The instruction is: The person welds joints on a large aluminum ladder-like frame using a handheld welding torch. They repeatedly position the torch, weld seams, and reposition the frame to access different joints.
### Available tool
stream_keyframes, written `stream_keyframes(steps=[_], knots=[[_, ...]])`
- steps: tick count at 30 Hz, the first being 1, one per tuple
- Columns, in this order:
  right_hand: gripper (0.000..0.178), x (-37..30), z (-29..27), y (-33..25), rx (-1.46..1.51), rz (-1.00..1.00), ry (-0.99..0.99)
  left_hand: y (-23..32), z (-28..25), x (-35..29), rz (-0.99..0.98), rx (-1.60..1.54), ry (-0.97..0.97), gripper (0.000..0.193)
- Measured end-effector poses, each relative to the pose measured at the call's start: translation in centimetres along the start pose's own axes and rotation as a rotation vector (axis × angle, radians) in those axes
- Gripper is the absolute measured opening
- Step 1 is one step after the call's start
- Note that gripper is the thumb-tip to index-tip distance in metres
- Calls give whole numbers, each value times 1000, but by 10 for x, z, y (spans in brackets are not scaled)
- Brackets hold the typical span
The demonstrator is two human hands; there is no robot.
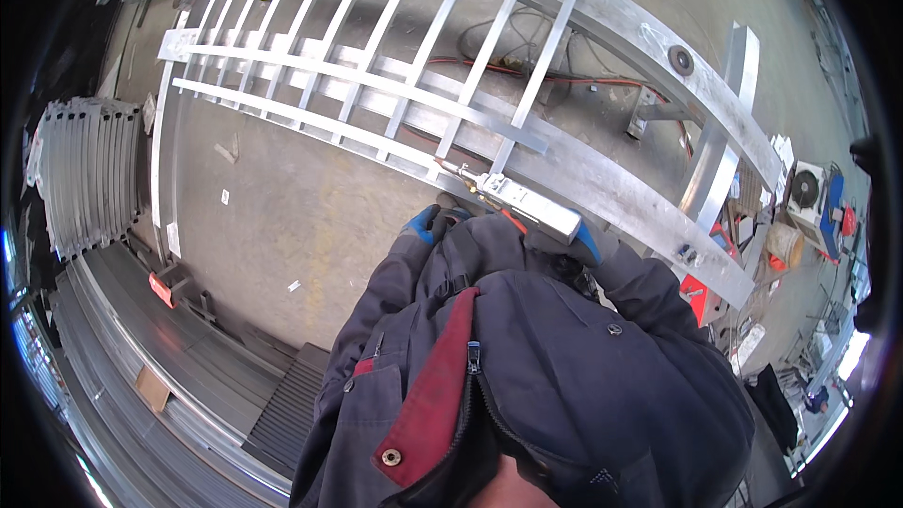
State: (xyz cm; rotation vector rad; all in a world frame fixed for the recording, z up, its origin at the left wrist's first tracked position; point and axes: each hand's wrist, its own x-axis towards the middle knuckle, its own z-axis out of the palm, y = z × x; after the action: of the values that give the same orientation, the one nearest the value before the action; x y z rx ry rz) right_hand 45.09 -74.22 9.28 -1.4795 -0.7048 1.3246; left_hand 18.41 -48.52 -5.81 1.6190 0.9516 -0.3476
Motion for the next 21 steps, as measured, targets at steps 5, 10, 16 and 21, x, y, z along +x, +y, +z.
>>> stream_keyframes(steps=[5,10,16,21], knots=[[58,9,16,12,-63,21,51,-21,-12,13,21,25,-30,63],[59,29,41,9,-125,5,158,-36,-41,46,40,37,-61,61],[54,69,92,-23,-227,73,266,-33,-102,81,136,119,-68,57],[61,81,133,-42,5,143,390,-14,-159,95,140,160,-148,57]])
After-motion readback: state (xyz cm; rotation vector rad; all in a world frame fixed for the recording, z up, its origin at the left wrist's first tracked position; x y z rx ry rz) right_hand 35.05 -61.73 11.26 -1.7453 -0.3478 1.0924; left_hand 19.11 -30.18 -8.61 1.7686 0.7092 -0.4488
